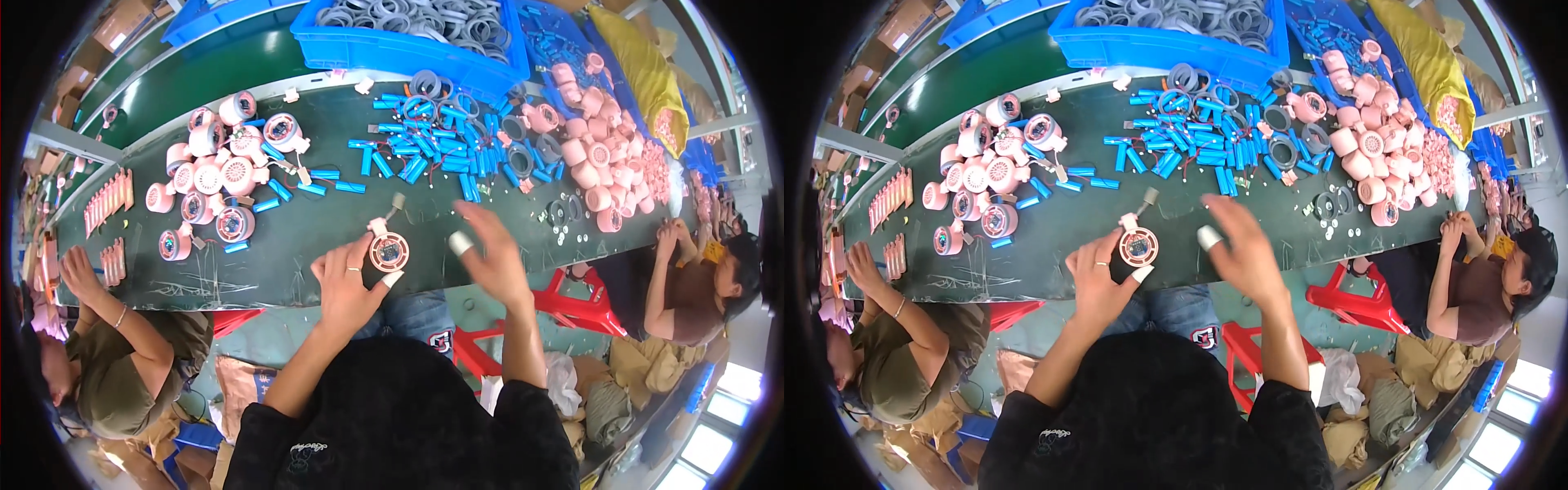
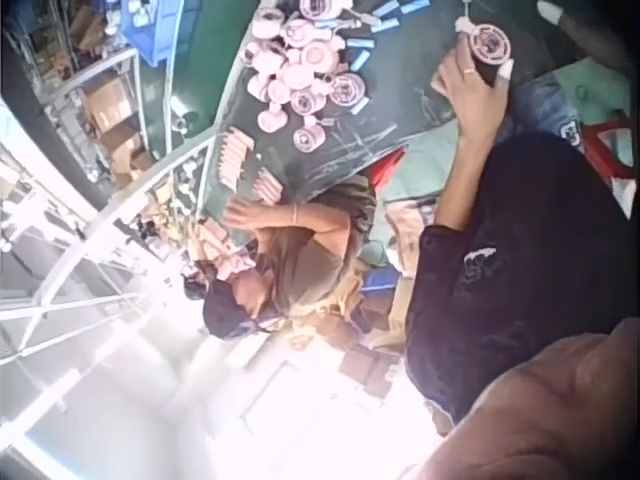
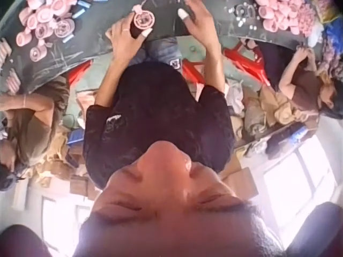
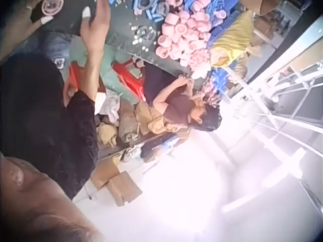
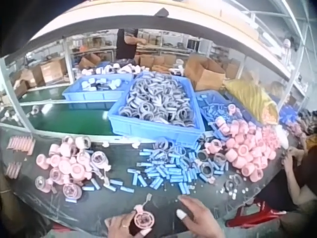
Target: The person assembles portable fans by fitting circuit boards, batteries, and rings into fan housings by hand and placing the assembled units on the workbench.
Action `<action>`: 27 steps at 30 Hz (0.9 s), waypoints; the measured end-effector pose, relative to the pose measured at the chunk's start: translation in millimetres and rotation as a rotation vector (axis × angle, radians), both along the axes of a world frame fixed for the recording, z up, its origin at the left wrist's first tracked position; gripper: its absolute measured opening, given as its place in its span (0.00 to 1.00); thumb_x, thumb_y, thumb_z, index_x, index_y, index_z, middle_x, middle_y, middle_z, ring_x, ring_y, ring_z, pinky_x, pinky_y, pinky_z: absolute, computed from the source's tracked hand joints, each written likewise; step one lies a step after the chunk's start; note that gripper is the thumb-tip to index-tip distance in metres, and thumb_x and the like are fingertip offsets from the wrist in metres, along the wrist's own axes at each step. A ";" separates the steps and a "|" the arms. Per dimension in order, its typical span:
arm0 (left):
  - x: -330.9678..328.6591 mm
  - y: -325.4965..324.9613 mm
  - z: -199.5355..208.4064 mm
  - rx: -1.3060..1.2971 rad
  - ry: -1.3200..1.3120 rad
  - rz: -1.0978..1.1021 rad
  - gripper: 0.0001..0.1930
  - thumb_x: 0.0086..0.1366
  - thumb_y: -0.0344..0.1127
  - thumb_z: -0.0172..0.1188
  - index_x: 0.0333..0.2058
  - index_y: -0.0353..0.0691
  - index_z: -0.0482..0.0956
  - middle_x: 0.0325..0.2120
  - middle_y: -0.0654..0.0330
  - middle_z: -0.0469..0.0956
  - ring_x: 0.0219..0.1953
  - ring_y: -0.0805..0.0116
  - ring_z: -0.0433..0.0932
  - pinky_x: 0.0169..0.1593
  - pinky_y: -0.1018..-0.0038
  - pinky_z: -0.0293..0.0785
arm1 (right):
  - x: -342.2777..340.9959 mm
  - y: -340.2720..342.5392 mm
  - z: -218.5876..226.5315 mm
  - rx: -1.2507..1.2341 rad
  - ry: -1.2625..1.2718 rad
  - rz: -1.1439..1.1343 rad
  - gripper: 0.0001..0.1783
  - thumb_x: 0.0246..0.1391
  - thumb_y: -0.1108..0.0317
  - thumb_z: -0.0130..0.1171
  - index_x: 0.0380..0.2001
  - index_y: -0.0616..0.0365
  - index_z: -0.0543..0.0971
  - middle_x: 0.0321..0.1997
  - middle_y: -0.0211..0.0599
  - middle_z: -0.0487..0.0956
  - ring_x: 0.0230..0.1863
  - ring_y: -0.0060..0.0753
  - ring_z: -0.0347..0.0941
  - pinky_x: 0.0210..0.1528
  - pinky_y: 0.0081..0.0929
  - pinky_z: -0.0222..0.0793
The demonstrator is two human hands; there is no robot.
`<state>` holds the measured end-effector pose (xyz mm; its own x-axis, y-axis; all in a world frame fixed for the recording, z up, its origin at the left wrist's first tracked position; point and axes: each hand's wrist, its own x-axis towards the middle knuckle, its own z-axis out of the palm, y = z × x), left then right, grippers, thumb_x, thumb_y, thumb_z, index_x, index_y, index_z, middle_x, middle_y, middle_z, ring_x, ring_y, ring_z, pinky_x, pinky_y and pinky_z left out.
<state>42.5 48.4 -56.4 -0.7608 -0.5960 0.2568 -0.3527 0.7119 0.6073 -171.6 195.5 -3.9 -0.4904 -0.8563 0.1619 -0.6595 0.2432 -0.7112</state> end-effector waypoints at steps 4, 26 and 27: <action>-8.2 -18.4 16.2 -0.012 0.074 0.029 0.41 0.55 0.51 0.71 0.64 0.40 0.67 0.53 0.53 0.71 0.54 0.51 0.68 0.57 0.56 0.60 | -13.4 37.4 -17.4 -0.039 -0.097 -0.413 0.18 0.55 0.80 0.59 0.50 0.58 0.79 0.48 0.42 0.78 0.36 0.38 0.79 0.40 0.30 0.76; -85.8 -58.9 19.5 1.004 0.019 -0.108 0.17 0.68 0.24 0.50 0.55 0.30 0.73 0.44 0.51 0.82 0.43 0.68 0.82 0.42 0.72 0.79 | -21.3 -17.4 -46.7 0.034 0.475 -0.243 0.11 0.48 0.76 0.60 0.37 0.55 0.83 0.50 0.37 0.73 0.47 0.47 0.72 0.49 0.42 0.70; -85.2 -59.7 19.1 1.107 0.017 -0.085 0.17 0.69 0.24 0.50 0.56 0.30 0.73 0.45 0.51 0.82 0.43 0.67 0.82 0.43 0.72 0.79 | -23.8 -17.3 -46.5 0.035 0.469 -0.240 0.11 0.48 0.76 0.60 0.37 0.55 0.83 0.50 0.37 0.73 0.47 0.47 0.72 0.49 0.42 0.70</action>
<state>-42.7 -11.3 -37.3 -0.8115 -0.4486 -0.3744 -0.3140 -0.2056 0.9269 -195.4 178.2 -50.4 -0.5550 -0.7379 0.3839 -0.8279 0.4448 -0.3418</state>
